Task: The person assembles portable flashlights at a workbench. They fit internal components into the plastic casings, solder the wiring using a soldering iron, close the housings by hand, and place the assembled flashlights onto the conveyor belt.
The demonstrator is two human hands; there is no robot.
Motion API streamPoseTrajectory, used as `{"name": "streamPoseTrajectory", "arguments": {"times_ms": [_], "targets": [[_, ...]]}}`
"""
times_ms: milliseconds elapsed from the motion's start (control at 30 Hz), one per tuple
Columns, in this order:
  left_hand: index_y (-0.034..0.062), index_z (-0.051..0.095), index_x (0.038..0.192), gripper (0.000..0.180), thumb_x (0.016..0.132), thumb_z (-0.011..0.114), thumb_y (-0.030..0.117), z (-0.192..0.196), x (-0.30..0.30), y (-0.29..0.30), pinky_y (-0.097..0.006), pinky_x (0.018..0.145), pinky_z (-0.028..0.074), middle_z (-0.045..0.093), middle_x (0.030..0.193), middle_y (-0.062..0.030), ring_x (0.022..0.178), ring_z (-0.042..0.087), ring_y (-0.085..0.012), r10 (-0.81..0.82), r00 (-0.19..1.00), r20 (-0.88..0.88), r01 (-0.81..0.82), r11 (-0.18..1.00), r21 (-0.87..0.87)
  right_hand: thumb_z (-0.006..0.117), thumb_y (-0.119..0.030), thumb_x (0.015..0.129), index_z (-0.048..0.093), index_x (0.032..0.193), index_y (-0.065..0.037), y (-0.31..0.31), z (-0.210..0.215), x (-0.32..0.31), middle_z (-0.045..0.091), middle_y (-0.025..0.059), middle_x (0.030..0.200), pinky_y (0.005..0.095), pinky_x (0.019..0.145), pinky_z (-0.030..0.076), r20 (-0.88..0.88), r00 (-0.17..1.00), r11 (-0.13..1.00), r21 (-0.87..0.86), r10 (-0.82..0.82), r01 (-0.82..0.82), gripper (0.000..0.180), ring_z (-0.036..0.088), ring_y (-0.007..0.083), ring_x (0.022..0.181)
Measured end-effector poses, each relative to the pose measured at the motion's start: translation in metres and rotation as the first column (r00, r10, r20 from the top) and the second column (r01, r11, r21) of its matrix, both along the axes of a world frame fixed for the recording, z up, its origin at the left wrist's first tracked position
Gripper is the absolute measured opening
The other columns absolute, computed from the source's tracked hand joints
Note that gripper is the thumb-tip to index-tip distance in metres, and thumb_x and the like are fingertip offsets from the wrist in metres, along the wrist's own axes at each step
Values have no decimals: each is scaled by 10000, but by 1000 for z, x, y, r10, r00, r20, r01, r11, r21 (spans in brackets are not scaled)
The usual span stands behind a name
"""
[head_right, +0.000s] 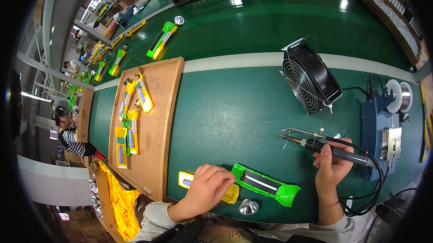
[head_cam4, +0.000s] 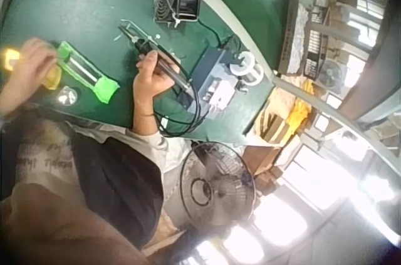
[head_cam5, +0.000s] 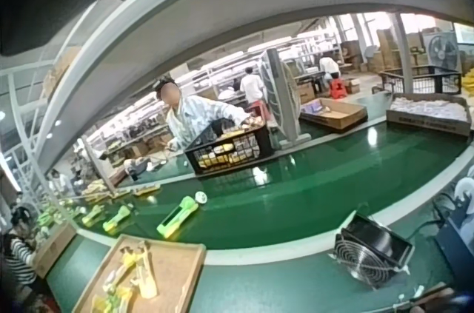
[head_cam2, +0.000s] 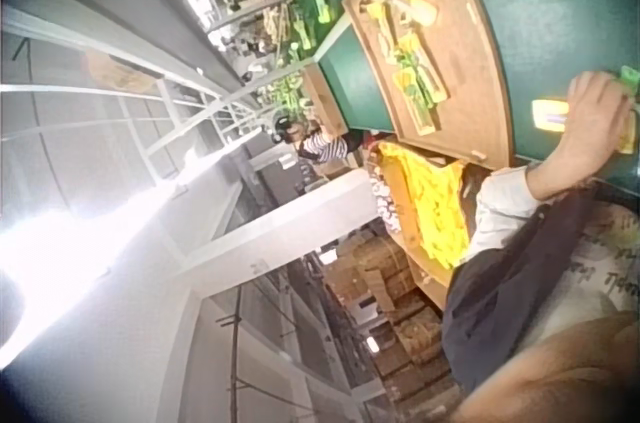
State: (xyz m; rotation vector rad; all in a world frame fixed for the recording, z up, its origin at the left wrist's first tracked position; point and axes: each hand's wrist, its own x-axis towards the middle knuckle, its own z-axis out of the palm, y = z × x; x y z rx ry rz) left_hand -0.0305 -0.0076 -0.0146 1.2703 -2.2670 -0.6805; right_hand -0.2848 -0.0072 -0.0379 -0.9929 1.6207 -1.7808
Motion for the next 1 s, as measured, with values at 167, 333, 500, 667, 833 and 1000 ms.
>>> {"name": "streamPoseTrajectory", "arguments": {"times_ms": [167,333,500,667,833,1000], "targets": [[49,566,825,126,716,630,45,-4,5,2,-326,637,393,577,775,-55,701,522,-233,57,998,-20,-56,996,73,560,-100,800,444,843,7,0,-4,0,456,41,736,157,394,391,-25,1000,999,33,-17,17,163,437,49,415],[34,563,812,126,711,638,42,-9,5,1,-329,614,403,579,759,-66,672,525,-241,123,990,-74,-112,984,141,586,-145,789,442,851,9,0,-12,-2,463,45,728,177,414,409,-154,988,999,-40,3,-9,220,448,74,428],[54,565,795,136,696,659,65,-12,3,6,-312,617,383,576,759,-55,680,524,-218,105,991,-88,-99,993,64,684,-357,693,475,754,-20,13,-5,-19,540,102,636,290,461,432,-693,719,977,-113,55,-184,401,523,217,478],[87,571,802,87,739,624,116,-16,7,9,-307,630,383,556,783,-23,703,520,-203,109,990,-93,-106,994,34,663,-341,727,459,695,-45,25,19,-10,538,102,603,332,479,468,-843,529,902,-151,96,-404,360,526,235,464],[74,577,780,120,695,660,85,-16,6,9,-305,615,373,560,748,-28,662,512,-200,134,981,-138,-136,991,-4,655,-353,739,419,788,-29,31,5,-8,516,97,587,333,461,458,-760,650,884,-316,-19,-344,403,512,232,452],[75,573,780,124,693,658,95,-20,7,8,-298,606,376,545,748,-23,656,510,-196,131,977,-166,-136,990,-21,636,-359,755,413,804,-24,29,0,-10,510,90,574,315,467,451,-772,635,888,-306,-21,-343,406,496,219,446]]}}
